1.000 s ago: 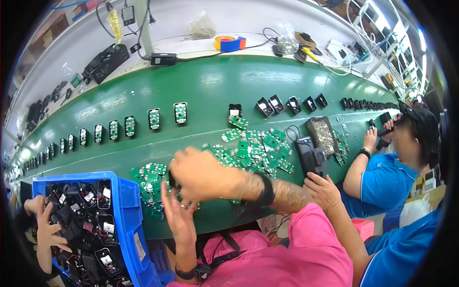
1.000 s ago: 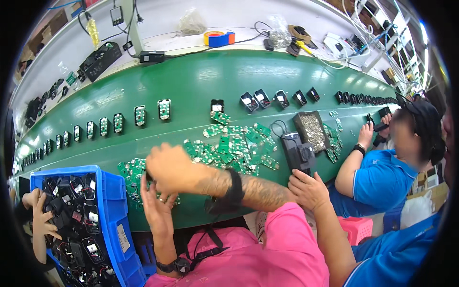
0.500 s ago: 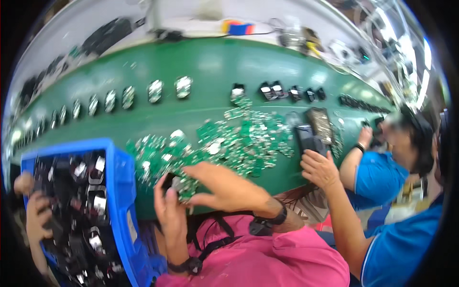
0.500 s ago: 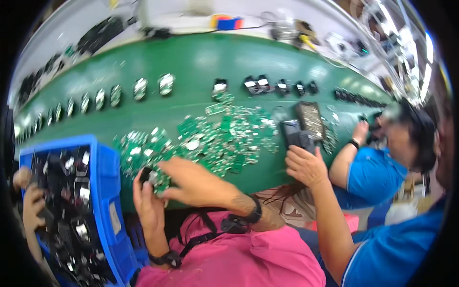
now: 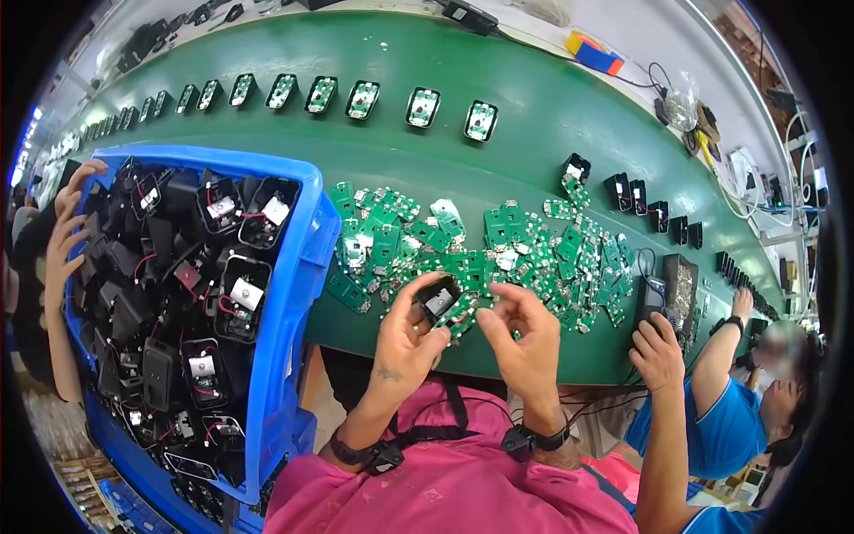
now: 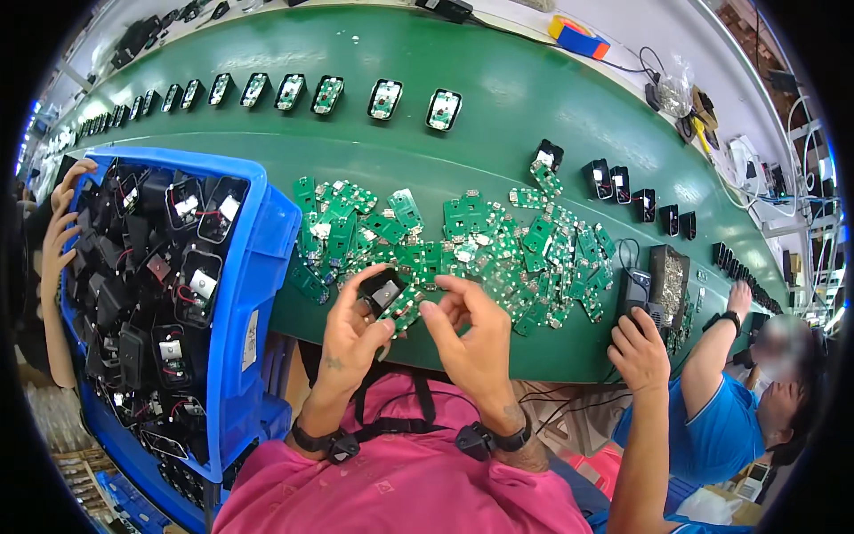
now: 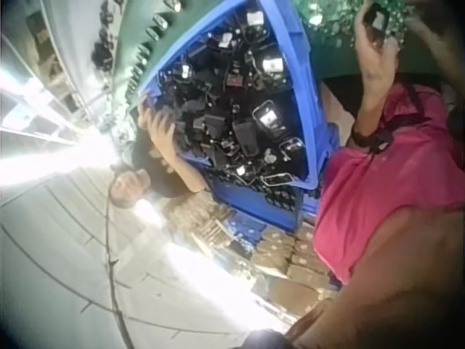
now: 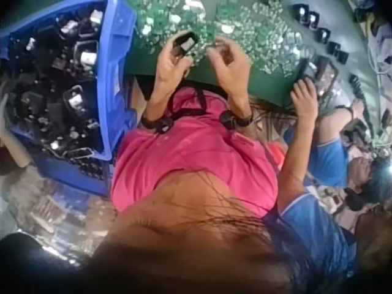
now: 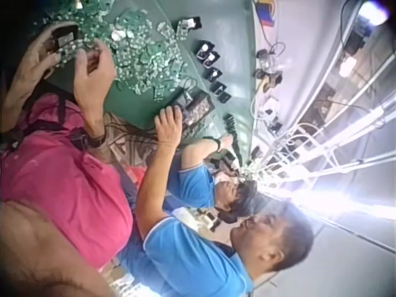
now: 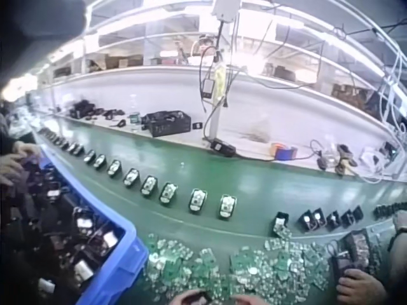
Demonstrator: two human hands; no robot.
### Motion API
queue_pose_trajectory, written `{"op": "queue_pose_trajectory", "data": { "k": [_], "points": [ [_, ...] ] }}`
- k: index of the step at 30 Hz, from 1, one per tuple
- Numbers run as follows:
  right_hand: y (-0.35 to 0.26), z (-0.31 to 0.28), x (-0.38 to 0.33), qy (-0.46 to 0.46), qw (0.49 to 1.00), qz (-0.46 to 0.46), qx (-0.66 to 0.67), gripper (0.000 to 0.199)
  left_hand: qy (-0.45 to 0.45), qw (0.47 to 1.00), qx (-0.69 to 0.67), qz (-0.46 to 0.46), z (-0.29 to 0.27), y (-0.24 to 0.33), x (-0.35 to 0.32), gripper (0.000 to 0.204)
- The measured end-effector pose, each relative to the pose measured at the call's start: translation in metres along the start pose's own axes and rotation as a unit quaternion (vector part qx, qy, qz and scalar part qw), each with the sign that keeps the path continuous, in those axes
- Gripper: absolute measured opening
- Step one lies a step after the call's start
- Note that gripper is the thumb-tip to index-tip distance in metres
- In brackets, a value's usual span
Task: Assembling small electronic components by hand on a factory production line.
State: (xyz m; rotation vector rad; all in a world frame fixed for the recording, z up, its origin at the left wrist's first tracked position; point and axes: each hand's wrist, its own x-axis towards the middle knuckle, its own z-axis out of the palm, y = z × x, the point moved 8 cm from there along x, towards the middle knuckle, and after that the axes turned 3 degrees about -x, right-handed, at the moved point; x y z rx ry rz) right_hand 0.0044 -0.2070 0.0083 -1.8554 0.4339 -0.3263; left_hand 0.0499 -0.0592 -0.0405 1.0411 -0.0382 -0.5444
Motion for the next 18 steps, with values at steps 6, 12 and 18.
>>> {"op": "queue_pose_trajectory", "data": {
  "k": [6, 12, 18],
  "points": [
    [0.006, 0.021, -0.015, -0.151, 0.968, 0.155, 0.127, 0.019, 0.004, 0.992, 0.109, 0.063, -0.011, 0.004, 0.002, 0.058],
    [-0.003, 0.016, -0.015, -0.108, 0.981, 0.069, 0.149, 0.015, -0.002, 0.994, 0.093, 0.049, 0.018, 0.009, 0.001, 0.057],
    [-0.02, 0.007, -0.017, -0.062, 0.994, -0.079, 0.046, 0.009, -0.009, 0.988, 0.148, 0.054, 0.021, 0.013, -0.005, 0.06]
  ]
}}
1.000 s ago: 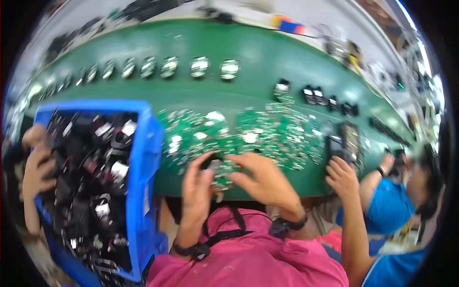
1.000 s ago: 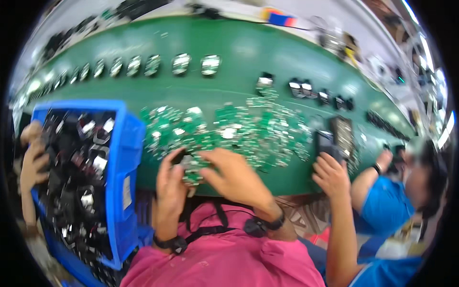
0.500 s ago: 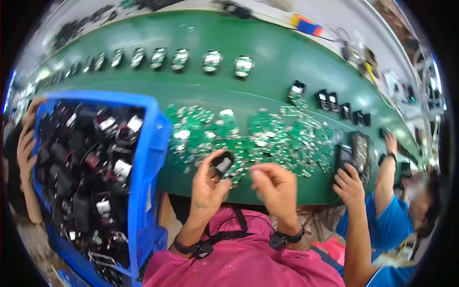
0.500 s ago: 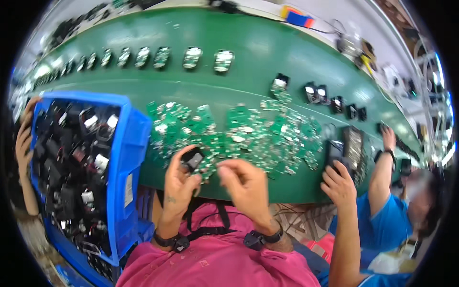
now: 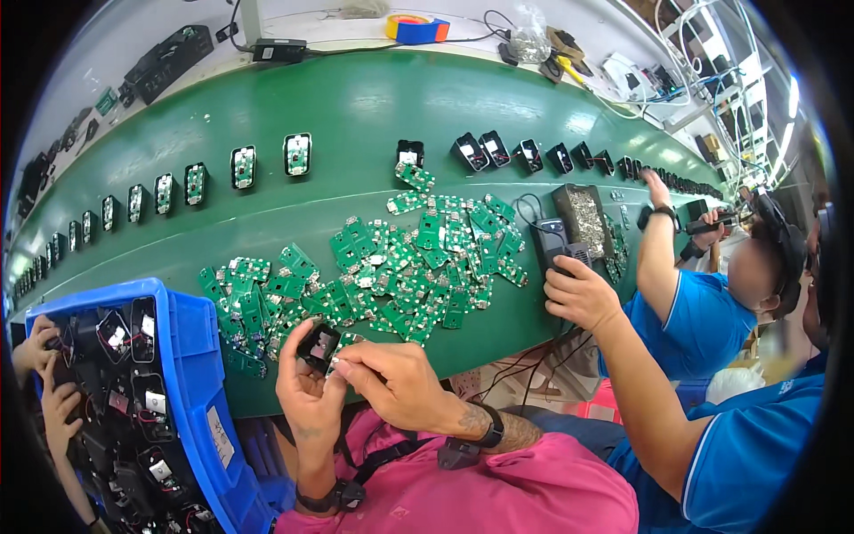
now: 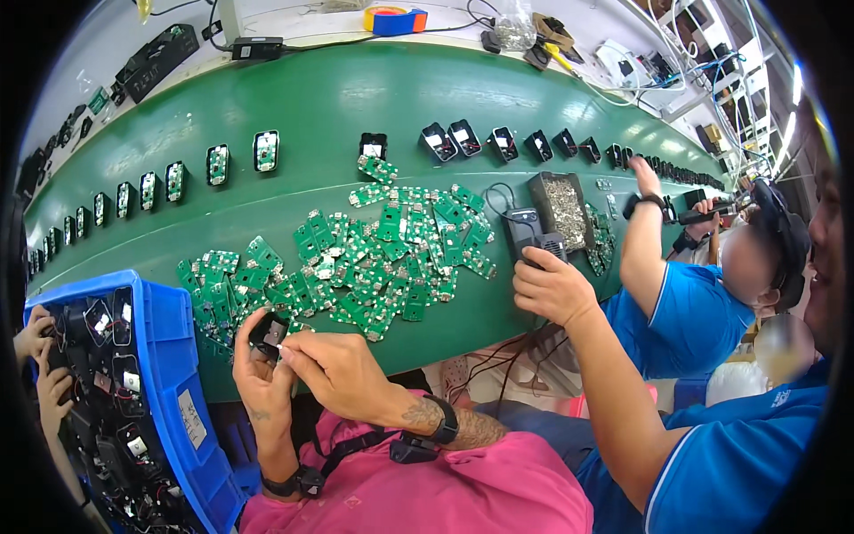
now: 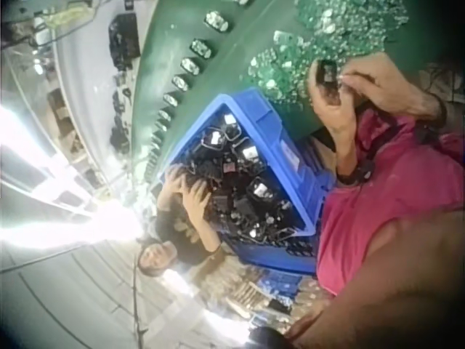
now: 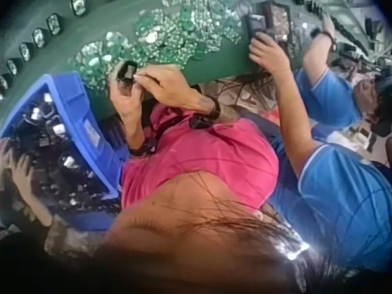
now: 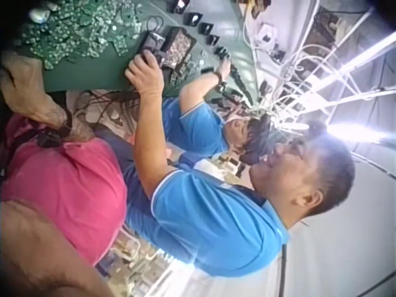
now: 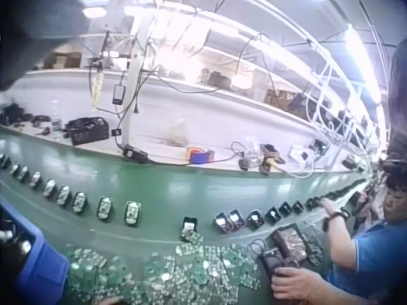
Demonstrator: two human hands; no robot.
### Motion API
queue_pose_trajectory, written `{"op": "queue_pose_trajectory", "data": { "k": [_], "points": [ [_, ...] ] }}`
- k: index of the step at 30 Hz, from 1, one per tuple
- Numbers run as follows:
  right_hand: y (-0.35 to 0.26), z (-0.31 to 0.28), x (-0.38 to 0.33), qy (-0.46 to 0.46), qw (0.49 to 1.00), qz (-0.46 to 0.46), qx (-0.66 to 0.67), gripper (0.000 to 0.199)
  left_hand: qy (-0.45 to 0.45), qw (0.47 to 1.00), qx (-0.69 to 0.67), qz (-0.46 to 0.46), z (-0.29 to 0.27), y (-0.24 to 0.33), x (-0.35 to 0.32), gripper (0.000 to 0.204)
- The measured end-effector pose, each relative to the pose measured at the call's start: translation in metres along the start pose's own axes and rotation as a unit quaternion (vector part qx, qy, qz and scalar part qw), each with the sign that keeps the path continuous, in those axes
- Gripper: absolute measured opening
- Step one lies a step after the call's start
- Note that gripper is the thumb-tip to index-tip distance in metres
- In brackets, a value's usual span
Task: Assembling small electronic components by hand on a factory production line.
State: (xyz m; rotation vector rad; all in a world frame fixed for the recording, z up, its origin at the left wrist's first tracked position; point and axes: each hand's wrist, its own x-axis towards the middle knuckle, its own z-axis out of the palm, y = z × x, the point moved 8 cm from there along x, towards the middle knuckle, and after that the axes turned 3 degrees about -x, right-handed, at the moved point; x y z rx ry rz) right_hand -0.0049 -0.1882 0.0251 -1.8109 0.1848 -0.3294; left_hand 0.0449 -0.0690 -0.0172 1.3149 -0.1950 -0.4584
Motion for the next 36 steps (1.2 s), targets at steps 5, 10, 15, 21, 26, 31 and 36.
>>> {"op": "queue_pose_trajectory", "data": {
  "k": [5, 10, 15, 21, 26, 31, 36],
  "points": [
    [-0.045, -0.008, 0.001, -0.031, 0.929, -0.222, -0.296, 0.006, 0.0, 0.999, 0.023, 0.034, 0.002, 0.018, -0.005, 0.063],
    [-0.056, -0.008, 0.014, -0.114, 0.946, -0.179, -0.246, 0.007, -0.023, 0.999, 0.033, 0.014, -0.003, 0.035, -0.006, 0.066],
    [-0.064, -0.001, 0.022, -0.204, 0.924, -0.174, -0.272, 0.008, -0.072, 0.992, 0.079, 0.064, 0.001, 0.045, -0.006, 0.067],
    [-0.045, 0.019, 0.026, -0.286, 0.911, -0.148, -0.257, 0.007, -0.051, 0.993, 0.099, 0.047, -0.014, 0.039, -0.012, 0.067],
    [-0.049, 0.012, 0.029, -0.255, 0.92, -0.121, -0.271, 0.006, -0.057, 0.995, 0.064, 0.044, -0.009, 0.042, -0.009, 0.065],
    [-0.05, 0.01, 0.031, -0.254, 0.917, -0.124, -0.281, 0.005, -0.06, 0.994, 0.073, 0.058, -0.006, 0.045, -0.007, 0.065],
    [-0.047, 0.012, 0.032, -0.262, 0.914, -0.126, -0.283, 0.006, -0.054, 0.989, 0.119, 0.075, -0.006, 0.047, -0.007, 0.067]
  ]
}}
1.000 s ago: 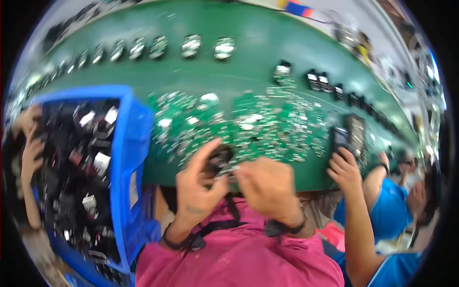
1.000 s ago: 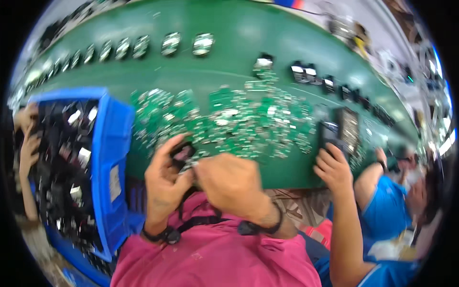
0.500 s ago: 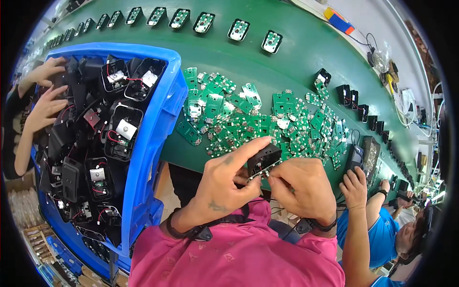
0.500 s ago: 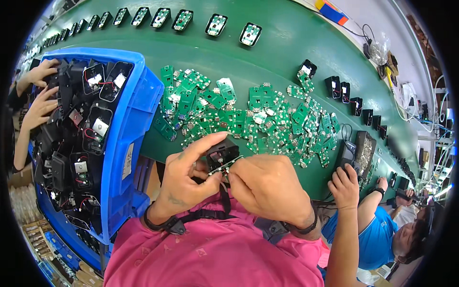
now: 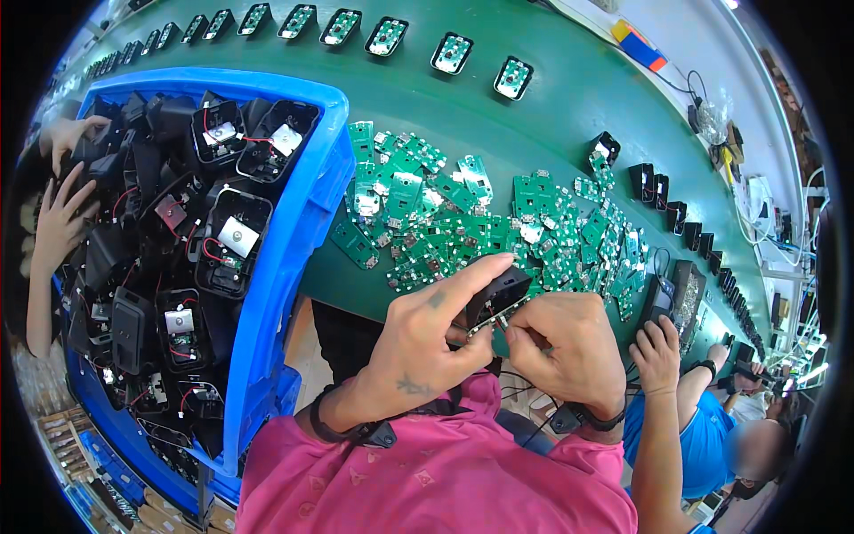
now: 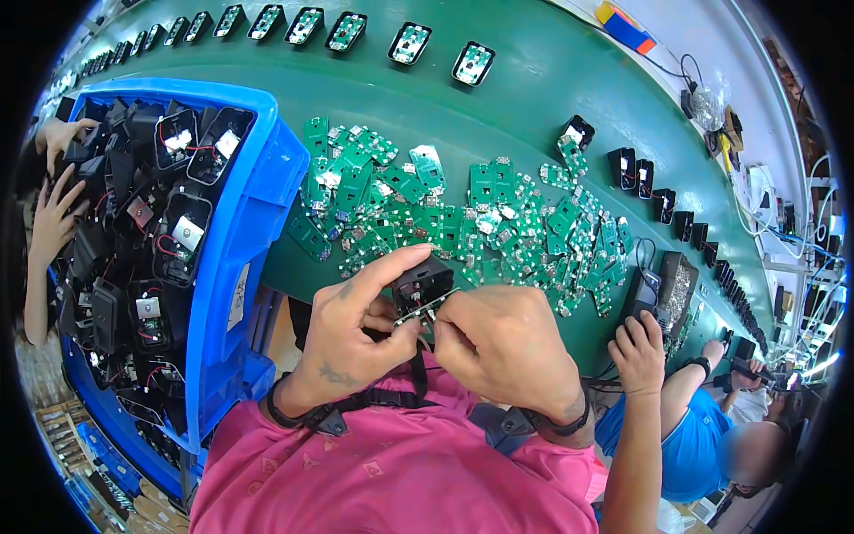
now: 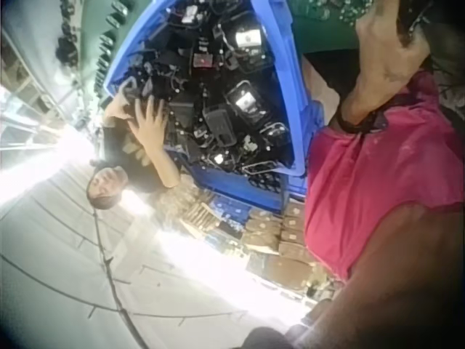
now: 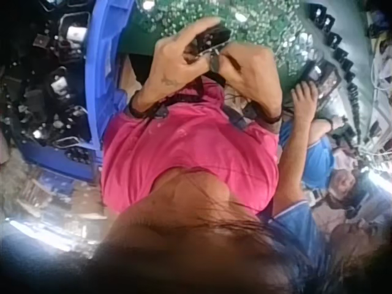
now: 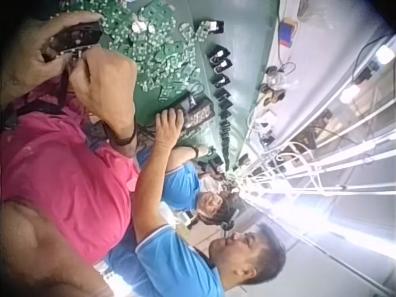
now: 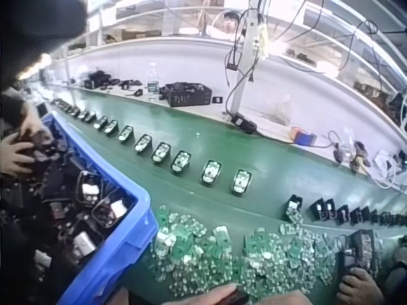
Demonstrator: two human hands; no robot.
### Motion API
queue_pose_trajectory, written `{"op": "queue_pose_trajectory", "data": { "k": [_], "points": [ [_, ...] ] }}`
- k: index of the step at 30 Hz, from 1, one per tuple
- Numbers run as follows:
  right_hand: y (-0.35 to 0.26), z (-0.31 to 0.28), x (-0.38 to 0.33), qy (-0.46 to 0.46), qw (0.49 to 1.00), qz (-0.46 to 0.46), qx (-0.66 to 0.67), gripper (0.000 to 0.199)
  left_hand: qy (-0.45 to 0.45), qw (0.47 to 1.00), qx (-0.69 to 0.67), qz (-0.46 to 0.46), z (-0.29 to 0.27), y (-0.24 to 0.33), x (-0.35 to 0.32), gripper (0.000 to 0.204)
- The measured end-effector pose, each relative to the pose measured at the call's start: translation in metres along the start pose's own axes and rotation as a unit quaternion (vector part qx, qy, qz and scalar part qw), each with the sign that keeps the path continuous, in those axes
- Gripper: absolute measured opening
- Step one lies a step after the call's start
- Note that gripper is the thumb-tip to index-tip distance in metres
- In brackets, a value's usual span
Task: Assembling small electronic components by hand on a factory production line.
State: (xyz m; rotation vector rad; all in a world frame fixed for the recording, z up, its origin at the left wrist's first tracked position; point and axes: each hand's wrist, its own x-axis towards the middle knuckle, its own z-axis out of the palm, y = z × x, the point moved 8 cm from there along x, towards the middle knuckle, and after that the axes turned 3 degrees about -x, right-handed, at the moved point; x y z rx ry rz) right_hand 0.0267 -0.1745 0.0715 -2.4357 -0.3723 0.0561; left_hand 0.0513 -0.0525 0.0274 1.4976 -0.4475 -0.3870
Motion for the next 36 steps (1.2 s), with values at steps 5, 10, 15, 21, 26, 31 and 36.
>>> {"op": "queue_pose_trajectory", "data": {
  "k": [5, 10, 15, 21, 26, 31, 36],
  "points": [
    [0.004, 0.002, -0.001, -0.02, 1.0, 0.011, 0.004, 0.006, 0.005, 0.999, 0.031, 0.037, 0.003, 0.002, 0.001, 0.066],
    [0.0, 0.015, 0.0, -0.02, 0.998, 0.005, -0.067, 0.012, 0.028, 0.995, 0.094, 0.033, -0.001, 0.001, 0.0, 0.063],
    [0.021, 0.039, -0.006, -0.013, 0.995, 0.036, -0.089, 0.017, 0.047, 0.99, 0.064, -0.119, 0.004, -0.032, -0.002, 0.057],
    [0.039, 0.012, -0.027, 0.214, 0.967, 0.13, 0.054, 0.019, 0.084, 0.99, -0.09, -0.066, 0.003, -0.046, -0.005, 0.061],
    [0.064, 0.043, -0.039, 0.134, 0.943, 0.193, 0.236, 0.026, 0.025, 0.977, -0.166, -0.131, 0.011, -0.055, -0.007, 0.057],
    [0.066, 0.053, -0.05, 0.197, 0.898, 0.203, 0.336, 0.02, 0.02, 0.973, -0.178, -0.146, 0.01, -0.061, -0.008, 0.053],
    [0.054, 0.049, -0.05, 0.26, 0.892, 0.142, 0.341, 0.016, 0.083, 0.985, -0.133, -0.07, 0.011, -0.063, -0.011, 0.044]
  ]
}}
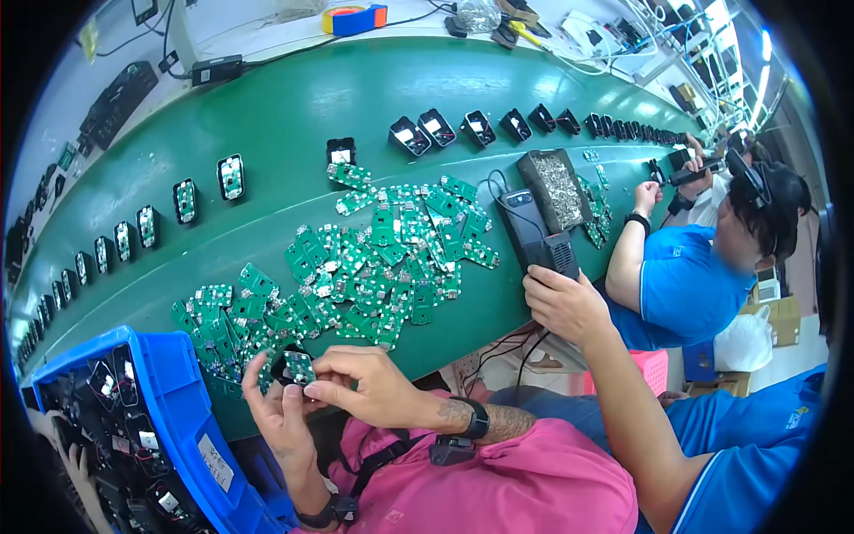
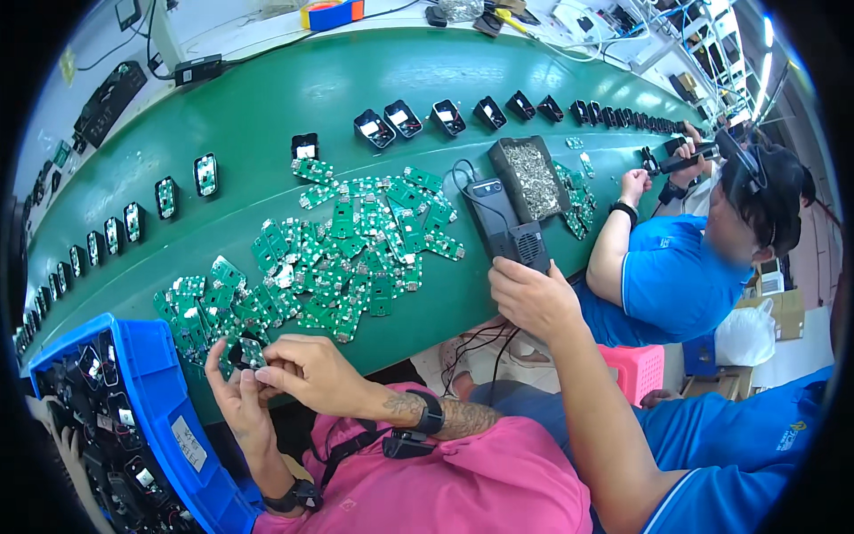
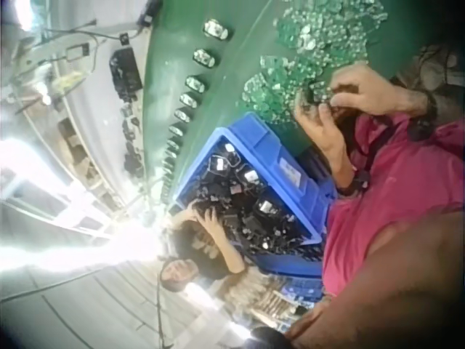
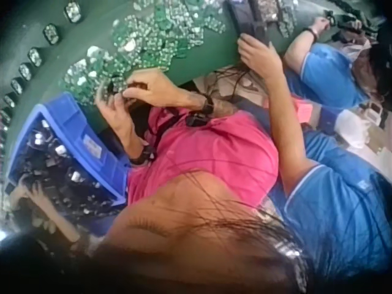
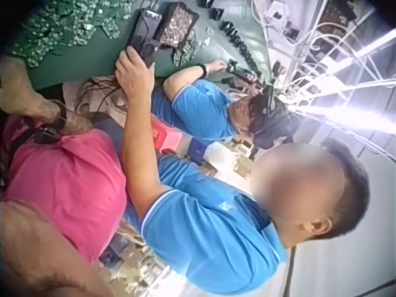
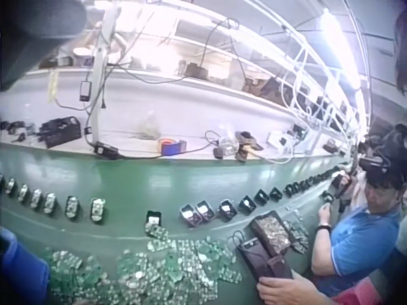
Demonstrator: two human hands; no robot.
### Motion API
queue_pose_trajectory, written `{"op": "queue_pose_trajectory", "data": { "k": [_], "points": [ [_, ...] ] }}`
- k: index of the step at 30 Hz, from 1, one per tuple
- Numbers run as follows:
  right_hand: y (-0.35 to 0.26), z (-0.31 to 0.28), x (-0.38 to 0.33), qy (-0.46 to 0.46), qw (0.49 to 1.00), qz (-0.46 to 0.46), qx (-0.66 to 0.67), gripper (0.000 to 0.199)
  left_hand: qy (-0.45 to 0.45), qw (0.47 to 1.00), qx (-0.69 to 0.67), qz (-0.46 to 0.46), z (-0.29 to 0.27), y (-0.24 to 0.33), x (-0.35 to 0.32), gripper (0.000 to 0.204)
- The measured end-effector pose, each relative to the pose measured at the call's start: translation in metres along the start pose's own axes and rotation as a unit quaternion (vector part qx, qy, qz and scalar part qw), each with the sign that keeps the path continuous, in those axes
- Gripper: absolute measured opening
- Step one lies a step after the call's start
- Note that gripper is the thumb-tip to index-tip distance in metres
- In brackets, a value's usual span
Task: Assembling small electronic components by hand on a factory production line.
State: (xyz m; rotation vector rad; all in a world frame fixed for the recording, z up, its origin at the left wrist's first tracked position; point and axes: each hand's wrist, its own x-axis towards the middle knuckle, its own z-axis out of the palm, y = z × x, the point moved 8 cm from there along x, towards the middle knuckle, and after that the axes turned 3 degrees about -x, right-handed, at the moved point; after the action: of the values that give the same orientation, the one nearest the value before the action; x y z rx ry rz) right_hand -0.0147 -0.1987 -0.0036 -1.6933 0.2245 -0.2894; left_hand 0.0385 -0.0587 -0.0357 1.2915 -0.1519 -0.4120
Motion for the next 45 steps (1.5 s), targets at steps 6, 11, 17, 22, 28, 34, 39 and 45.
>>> {"op": "queue_pose_trajectory", "data": {
  "k": [6, 11, 17, 22, 28, 34, 39, 45],
  "points": [
    [-0.008, -0.013, -0.001, 0.002, 0.998, -0.036, -0.047, 0.015, -0.024, 0.999, -0.013, -0.03, 0.001, -0.007, 0.003, 0.043],
    [-0.036, -0.009, -0.006, -0.043, 0.969, -0.1, -0.22, 0.016, -0.032, 0.993, 0.088, 0.072, 0.012, -0.004, 0.002, 0.058],
    [-0.038, -0.004, -0.013, -0.083, 0.967, -0.103, -0.219, 0.018, -0.011, 0.994, 0.06, 0.093, 0.016, -0.015, -0.002, 0.062],
    [-0.033, -0.008, -0.01, -0.064, 0.973, -0.068, -0.209, 0.019, 0.056, 0.988, 0.097, 0.106, 0.022, 0.002, 0.0, 0.059],
    [-0.03, -0.013, -0.005, -0.015, 0.975, -0.07, -0.211, 0.024, 0.069, 0.985, 0.1, 0.122, 0.02, 0.004, -0.004, 0.06],
    [-0.014, -0.011, -0.001, -0.036, 0.98, -0.052, -0.19, 0.027, 0.045, 0.982, 0.142, 0.12, 0.023, 0.003, -0.005, 0.056],
    [-0.008, -0.009, -0.001, -0.032, 0.975, -0.039, -0.218, 0.028, 0.016, 0.99, 0.11, 0.089, 0.017, -0.003, -0.004, 0.048],
    [-0.005, -0.007, 0.0, -0.034, 0.971, -0.029, -0.234, 0.029, 0.0, 0.984, 0.149, 0.099, 0.019, 0.001, -0.002, 0.049]
  ]
}}
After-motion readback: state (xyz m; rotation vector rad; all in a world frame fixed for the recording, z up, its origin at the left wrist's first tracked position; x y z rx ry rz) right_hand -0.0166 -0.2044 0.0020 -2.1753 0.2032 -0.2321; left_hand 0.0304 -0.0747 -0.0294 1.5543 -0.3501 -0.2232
